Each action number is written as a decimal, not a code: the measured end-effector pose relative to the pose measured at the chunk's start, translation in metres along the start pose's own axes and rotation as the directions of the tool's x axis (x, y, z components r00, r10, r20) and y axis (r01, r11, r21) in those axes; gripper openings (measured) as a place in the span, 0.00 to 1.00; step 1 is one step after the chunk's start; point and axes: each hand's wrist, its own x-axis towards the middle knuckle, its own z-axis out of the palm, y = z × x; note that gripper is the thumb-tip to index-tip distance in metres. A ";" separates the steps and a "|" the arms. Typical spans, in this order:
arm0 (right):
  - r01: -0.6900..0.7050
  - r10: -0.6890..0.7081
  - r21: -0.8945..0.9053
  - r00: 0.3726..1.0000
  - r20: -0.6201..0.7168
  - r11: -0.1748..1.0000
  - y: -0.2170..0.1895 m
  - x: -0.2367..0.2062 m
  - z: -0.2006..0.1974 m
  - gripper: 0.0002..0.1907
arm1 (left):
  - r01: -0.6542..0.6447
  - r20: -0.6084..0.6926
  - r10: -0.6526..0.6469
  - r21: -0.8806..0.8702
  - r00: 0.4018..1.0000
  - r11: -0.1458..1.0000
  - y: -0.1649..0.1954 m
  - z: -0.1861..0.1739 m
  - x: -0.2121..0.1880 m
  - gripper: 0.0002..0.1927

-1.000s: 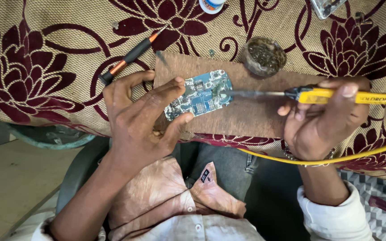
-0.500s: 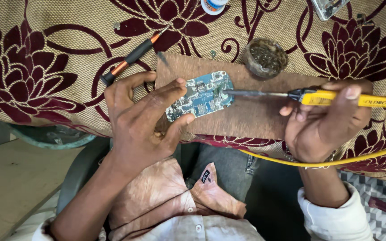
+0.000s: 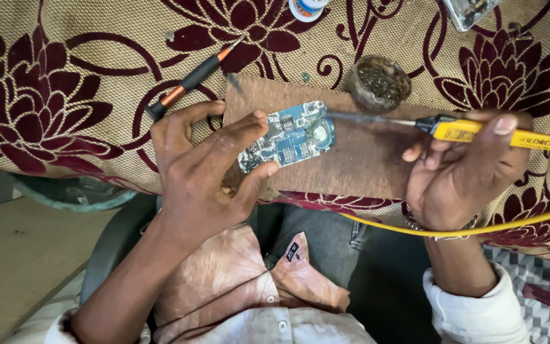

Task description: The person uses a soldering iron to apply solder to various points on a small blue circuit board. They hold the board steady with one hand while carefully moving the soldering iron tip across different components and pads.

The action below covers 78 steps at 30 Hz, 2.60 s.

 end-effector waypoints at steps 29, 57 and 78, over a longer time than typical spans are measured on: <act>0.010 -0.010 0.016 1.000 0.004 1.000 -0.001 0.002 0.000 0.22 | -0.015 0.006 0.015 0.021 1.000 1.000 0.001 -0.002 0.002 0.23; 0.045 -0.045 0.009 0.999 0.003 0.999 -0.003 0.001 0.004 0.21 | -0.007 0.013 0.007 0.012 1.000 1.000 0.002 -0.003 0.002 0.23; 0.058 -0.057 -0.005 0.997 0.045 0.998 -0.005 0.000 0.005 0.21 | 0.005 0.026 -0.006 0.018 1.000 1.000 0.005 -0.008 0.003 0.22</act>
